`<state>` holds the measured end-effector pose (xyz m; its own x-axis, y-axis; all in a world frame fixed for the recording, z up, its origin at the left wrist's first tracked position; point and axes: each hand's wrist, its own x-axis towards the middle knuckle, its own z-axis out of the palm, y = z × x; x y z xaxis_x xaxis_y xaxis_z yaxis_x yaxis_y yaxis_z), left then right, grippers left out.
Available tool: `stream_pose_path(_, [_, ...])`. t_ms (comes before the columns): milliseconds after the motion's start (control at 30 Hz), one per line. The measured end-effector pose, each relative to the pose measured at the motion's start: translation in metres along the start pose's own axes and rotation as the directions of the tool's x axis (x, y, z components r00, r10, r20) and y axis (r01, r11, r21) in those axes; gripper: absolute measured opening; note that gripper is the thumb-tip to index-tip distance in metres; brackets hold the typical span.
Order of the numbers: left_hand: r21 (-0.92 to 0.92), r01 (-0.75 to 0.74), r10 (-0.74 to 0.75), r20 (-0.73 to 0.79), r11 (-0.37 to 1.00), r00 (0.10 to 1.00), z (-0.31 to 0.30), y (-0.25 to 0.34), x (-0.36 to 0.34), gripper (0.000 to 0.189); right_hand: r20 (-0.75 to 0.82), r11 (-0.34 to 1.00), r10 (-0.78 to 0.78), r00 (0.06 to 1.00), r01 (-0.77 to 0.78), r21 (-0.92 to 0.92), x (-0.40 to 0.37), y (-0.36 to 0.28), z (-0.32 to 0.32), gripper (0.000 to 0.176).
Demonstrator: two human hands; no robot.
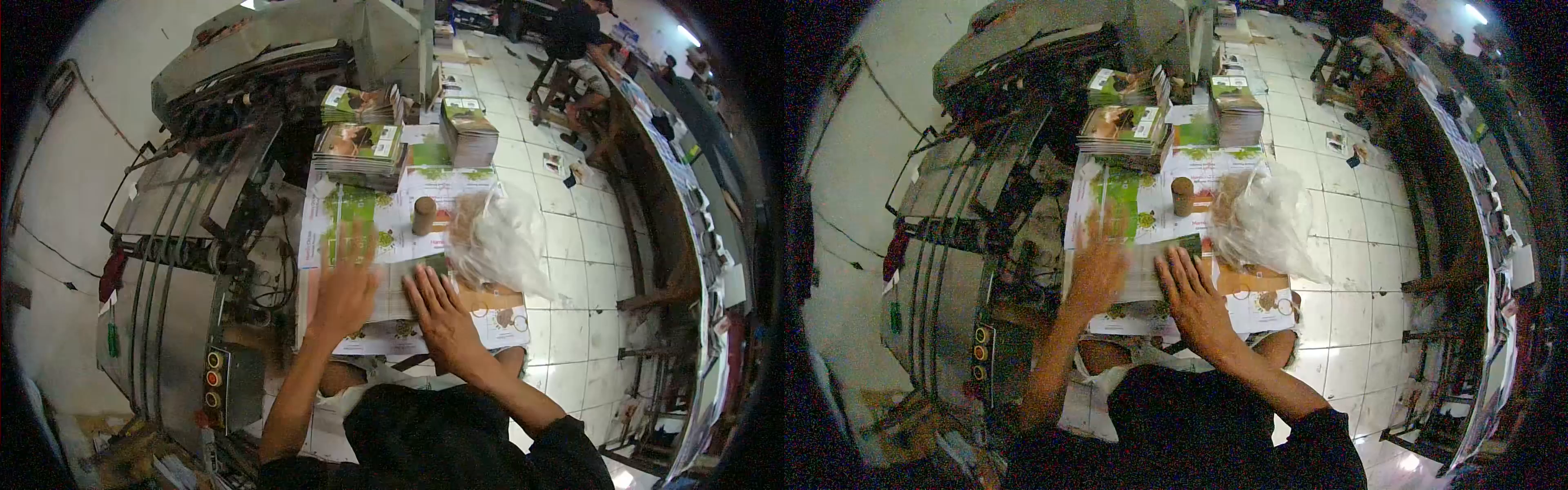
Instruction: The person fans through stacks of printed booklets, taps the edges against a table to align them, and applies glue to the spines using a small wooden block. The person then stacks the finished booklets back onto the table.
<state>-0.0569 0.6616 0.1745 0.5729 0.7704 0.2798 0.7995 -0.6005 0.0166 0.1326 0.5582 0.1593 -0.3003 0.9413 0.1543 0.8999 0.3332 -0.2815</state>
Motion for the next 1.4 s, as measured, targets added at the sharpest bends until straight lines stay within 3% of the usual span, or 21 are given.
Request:
stream_pose_path(33, [0.001,-0.004,0.004,-0.010,1.000,1.000,0.010,0.001,-0.002,0.059,0.024,0.997,0.002,1.000,-0.003,0.078,0.001,0.001,-0.008,0.070])
stream_pose_path(100, [-0.192,0.009,0.022,0.159,0.981,0.987,0.022,0.001,-0.005,0.060,-0.116,0.993,0.084,0.990,-0.075,0.087,0.001,-0.005,-0.012,0.070])
stream_pose_path(233, [-0.251,0.053,-0.004,0.192,0.966,0.981,0.029,-0.004,0.000,0.062,-0.041,0.987,0.002,0.999,-0.009,-0.159,-0.009,-0.004,0.000,0.074])
stream_pose_path(300, [-0.357,0.093,0.032,0.329,0.930,0.944,0.030,-0.010,-0.003,0.067,-0.001,0.977,0.065,0.998,-0.064,0.205,-0.016,-0.010,-0.008,0.074])
stream_pose_path(333, [-0.354,0.081,0.045,0.335,0.932,0.941,0.037,-0.018,-0.004,0.067,-0.006,0.974,0.079,0.997,-0.076,0.212,-0.020,-0.010,-0.003,0.074])
stream_pose_path(400, [-0.604,0.005,0.179,0.243,0.797,0.953,0.042,-0.029,0.002,0.070,-0.029,0.992,0.070,0.997,-0.072,-0.101,-0.023,-0.009,0.007,0.094])
stream_pose_path(500, [-0.508,0.102,0.141,0.417,0.855,0.898,0.017,-0.022,0.007,0.079,-0.031,0.993,0.054,0.998,-0.057,-0.100,-0.027,-0.008,0.002,0.095])
stream_pose_path(533, [-0.506,0.091,0.153,0.421,0.858,0.894,0.009,-0.017,0.007,0.079,-0.037,0.993,0.067,0.997,-0.070,-0.096,-0.022,-0.008,0.000,0.095])
stream_pose_path(600, [-0.297,-0.073,0.198,0.415,0.952,0.888,-0.003,-0.002,0.003,0.095,-0.149,0.986,0.166,0.975,-0.165,0.020,-0.004,-0.006,-0.006,0.071])
stream_pose_path(700, [-0.186,-0.081,0.163,0.482,0.979,0.861,-0.032,0.019,-0.004,0.117,-0.166,0.992,0.120,0.979,-0.124,-0.014,0.017,0.008,-0.005,0.070])
stream_pose_path(800, [-0.055,-0.015,0.032,0.326,0.998,0.945,0.003,0.033,-0.015,0.131,-0.136,0.999,-0.009,0.991,0.001,-0.053,0.030,0.019,0.010,0.073])
stream_pose_path(900, [-0.248,-0.051,0.130,0.317,0.967,0.939,0.007,0.014,-0.023,0.137,-0.044,0.994,0.073,0.996,-0.077,-0.080,0.022,0.010,-0.012,0.071])
stream_pose_path(1033, [-0.085,-0.023,0.047,0.290,0.996,0.956,-0.027,0.033,-0.017,0.137,-0.135,0.977,-0.086,0.987,0.057,-0.206,0.022,0.005,0.020,0.071])
stream_pose_path(1100, [-0.135,0.039,0.035,0.505,0.990,0.862,-0.022,0.031,-0.019,0.135,-0.121,0.974,-0.124,0.985,0.098,-0.205,0.024,0.007,0.016,0.072])
stream_pose_path(1133, [-0.133,0.038,0.035,0.505,0.990,0.862,-0.021,0.029,-0.021,0.135,-0.094,0.984,-0.079,0.992,0.062,-0.166,0.019,0.000,0.005,0.071])
stream_pose_path(1167, [-0.209,0.013,0.092,0.486,0.978,0.869,-0.020,0.024,-0.028,0.132,-0.057,0.993,-0.030,0.998,0.023,-0.118,0.010,-0.009,0.001,0.069])
stream_pose_path(1200, [-0.283,-0.021,0.151,0.443,0.959,0.884,-0.017,0.018,-0.025,0.130,-0.150,0.999,0.012,0.989,-0.018,-0.042,0.008,-0.015,0.003,0.067])
stream_pose_path(1300, [-0.500,0.009,0.238,0.428,0.866,0.872,-0.001,-0.005,-0.011,0.121,-0.176,0.998,-0.055,0.983,0.050,-0.032,-0.001,-0.019,0.024,0.068])
stream_pose_path(1333, [-0.276,0.108,0.081,0.595,0.955,0.800,-0.011,-0.001,-0.003,0.113,-0.180,0.999,-0.052,0.982,0.049,-0.018,-0.001,-0.017,0.025,0.075])
stream_pose_path(1367, [-0.277,0.092,0.096,0.596,0.956,0.797,-0.014,0.002,-0.001,0.113,-0.187,0.999,-0.036,0.982,0.033,-0.017,-0.002,-0.015,0.023,0.075])
stream_pose_path(1400, [-0.227,0.016,0.093,0.461,0.974,0.883,-0.017,0.004,-0.001,0.122,-0.153,0.999,-0.050,0.987,0.050,-0.002,-0.002,-0.013,0.021,0.072])
